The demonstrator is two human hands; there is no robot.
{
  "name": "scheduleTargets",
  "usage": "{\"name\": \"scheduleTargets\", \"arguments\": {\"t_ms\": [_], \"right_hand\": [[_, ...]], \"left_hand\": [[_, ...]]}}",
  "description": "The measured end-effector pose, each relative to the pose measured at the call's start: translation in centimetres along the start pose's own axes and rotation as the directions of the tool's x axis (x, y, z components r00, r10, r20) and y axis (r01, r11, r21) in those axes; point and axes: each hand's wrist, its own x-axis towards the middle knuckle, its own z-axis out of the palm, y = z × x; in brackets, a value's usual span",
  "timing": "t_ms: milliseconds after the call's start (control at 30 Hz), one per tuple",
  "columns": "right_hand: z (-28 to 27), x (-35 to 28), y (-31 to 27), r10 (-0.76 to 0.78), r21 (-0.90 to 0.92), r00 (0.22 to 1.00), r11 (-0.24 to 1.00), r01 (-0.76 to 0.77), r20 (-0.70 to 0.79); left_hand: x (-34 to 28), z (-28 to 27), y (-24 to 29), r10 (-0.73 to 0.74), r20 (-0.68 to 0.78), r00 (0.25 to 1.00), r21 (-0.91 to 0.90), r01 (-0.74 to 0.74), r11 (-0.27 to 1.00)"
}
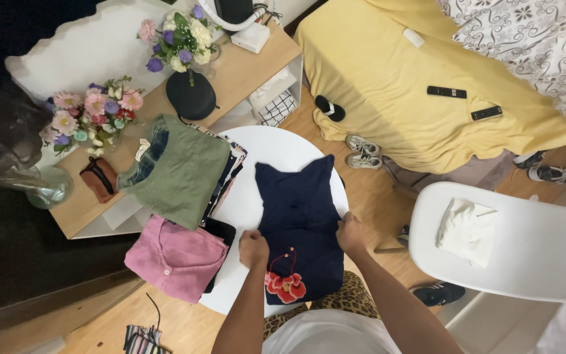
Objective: The person folds a black t-shirt, a pink shirt, a navy blue shirt, and a white shirt on a white round table. They pick up each item from a nearby bed, fold it neatly, and place it on the table.
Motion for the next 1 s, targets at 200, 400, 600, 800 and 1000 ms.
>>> {"name": "scheduleTargets", "arguments": {"t_ms": [200, 400, 600, 800, 1000], "right_hand": [[-4.4, -0.2, -4.6, 0.042, -0.130, 0.988, 0.991, -0.023, 0.145], [-2.2, 5.1, -3.4, -0.099, 0.106, 0.995, 0.990, 0.096, 0.021], [-1.3, 7.9, -3.9, -0.187, -0.021, 0.982, 0.982, 0.188, 0.035], [-3.2, 9.0, -5.4, -0.029, 0.021, 0.998, 0.999, 0.028, 0.049], [-5.2, 5.6, -4.3, -0.281, 0.164, 0.958, 0.949, 0.269, 0.055]], "left_hand": [[-0.8, -2.1, 3.6, 0.071, 0.050, 0.996, 0.093, -0.076, 0.993], [5.1, 3.2, 4.0, 0.241, 0.010, 0.970, -0.135, -0.238, 0.962], [5.7, 0.7, 9.4, 0.136, 0.168, 0.976, 0.066, -0.148, 0.987], [7.8, 1.7, 9.0, 0.300, 0.006, 0.954, 0.052, -0.300, 0.952], [1.6, -1.2, 6.5, 0.435, 0.007, 0.900, 0.036, -0.435, 0.900]]}}
